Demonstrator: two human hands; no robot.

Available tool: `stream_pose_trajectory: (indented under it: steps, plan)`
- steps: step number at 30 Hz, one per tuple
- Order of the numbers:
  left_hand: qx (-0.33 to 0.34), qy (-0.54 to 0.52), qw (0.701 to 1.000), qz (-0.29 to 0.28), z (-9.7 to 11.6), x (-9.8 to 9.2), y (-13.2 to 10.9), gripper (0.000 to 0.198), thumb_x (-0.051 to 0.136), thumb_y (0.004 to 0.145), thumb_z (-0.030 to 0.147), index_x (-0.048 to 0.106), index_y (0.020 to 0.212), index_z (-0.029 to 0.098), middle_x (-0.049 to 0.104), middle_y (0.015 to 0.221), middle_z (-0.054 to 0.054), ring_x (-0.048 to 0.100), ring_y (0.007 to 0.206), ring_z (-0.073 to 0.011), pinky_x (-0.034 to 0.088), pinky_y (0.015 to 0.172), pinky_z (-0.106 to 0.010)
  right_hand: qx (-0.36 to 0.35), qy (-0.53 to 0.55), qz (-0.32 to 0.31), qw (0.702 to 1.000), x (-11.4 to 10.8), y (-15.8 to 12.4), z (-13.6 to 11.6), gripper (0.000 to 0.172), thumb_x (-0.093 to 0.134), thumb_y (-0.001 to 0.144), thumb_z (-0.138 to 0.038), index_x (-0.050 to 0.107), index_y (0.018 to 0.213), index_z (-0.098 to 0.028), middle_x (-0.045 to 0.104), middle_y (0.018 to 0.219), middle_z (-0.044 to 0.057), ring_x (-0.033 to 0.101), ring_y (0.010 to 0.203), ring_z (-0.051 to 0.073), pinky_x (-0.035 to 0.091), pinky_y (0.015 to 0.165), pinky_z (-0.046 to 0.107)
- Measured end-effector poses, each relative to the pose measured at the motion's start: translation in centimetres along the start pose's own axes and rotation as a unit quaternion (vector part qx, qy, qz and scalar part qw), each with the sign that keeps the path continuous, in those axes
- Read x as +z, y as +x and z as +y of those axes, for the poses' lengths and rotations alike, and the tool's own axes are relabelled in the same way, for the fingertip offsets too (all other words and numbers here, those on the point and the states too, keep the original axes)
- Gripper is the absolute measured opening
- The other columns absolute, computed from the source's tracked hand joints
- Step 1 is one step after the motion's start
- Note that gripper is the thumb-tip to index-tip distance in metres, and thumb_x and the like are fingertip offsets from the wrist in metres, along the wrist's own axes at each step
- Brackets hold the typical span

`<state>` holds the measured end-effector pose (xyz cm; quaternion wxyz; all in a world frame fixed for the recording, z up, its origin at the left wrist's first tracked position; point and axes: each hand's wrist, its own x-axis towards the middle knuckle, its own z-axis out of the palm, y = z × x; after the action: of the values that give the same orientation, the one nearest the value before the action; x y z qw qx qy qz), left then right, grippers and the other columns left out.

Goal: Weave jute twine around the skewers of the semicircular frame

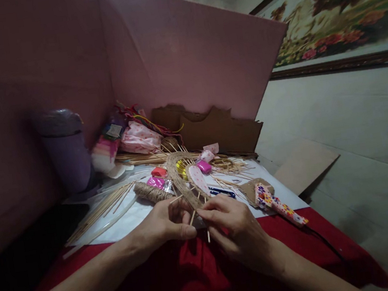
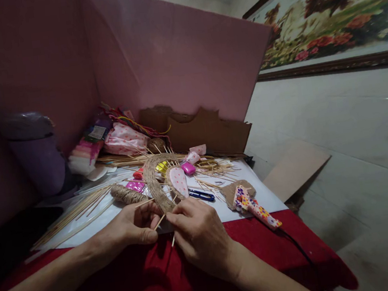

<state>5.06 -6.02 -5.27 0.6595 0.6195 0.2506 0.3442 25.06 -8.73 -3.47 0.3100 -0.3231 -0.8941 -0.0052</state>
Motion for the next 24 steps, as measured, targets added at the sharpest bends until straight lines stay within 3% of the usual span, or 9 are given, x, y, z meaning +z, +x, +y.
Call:
stream_pose_trajectory:
  steps: [4, 8, 14, 24]
  plan:
    - [-0.003, 0.003, 1.0, 0.007, -0.05, -0.11, 0.06, 0.033, 0.079, 0.06, 0.03, 0.057, 0.079, 0.014, 0.047, 0.063, 0.005, 0.035, 0.056, -0.008, 0.021, 0.052, -0.024, 0.026, 0.049, 0.042, 0.998, 0.64, -0.28, 0.33, 0.025, 0.048, 0.084, -0.011, 0.064, 0.103, -0.016, 0.063, 0.091, 0.009, 0.055, 0.084, 0.02, 0.047, 0.074, 0.035]
    - [-0.006, 0.003, 1.0, 0.015, -0.24, -0.09, 0.05, 0.034, 0.08, 0.058, 0.03, 0.056, 0.077, 0.014, 0.048, 0.063, 0.005, 0.037, 0.056, -0.0081, 0.023, 0.052, -0.023, 0.037, 0.064, 0.042, 0.996, 0.92, -0.28, 0.34, 0.03, 0.05, 0.082, -0.009, 0.064, 0.107, -0.017, 0.062, 0.093, 0.008, 0.056, 0.085, 0.02, 0.047, 0.075, 0.035]
    - [-0.005, -0.001, 1.0, 0.015, -0.13, 0.06, -0.03, 0.032, 0.079, 0.059, 0.028, 0.055, 0.075, 0.014, 0.047, 0.063, 0.005, 0.036, 0.056, -0.0078, 0.023, 0.053, -0.023, 0.087, 0.154, 0.05, 0.983, 0.78, 0.14, 0.08, 0.03, 0.05, 0.079, -0.004, 0.069, 0.094, -0.021, 0.06, 0.085, 0.004, 0.057, 0.079, 0.016, 0.047, 0.071, 0.029]
    - [-0.006, 0.011, 1.0, 0.007, -0.2, 0.01, 0.06, 0.034, 0.08, 0.059, 0.029, 0.054, 0.074, 0.014, 0.046, 0.063, 0.005, 0.036, 0.056, -0.0081, 0.024, 0.053, -0.023, 0.059, 0.164, 0.062, 0.983, 0.87, 0.36, 0.21, 0.031, 0.051, 0.077, -0.003, 0.07, 0.092, -0.022, 0.061, 0.087, 0.004, 0.057, 0.081, 0.017, 0.047, 0.074, 0.031]
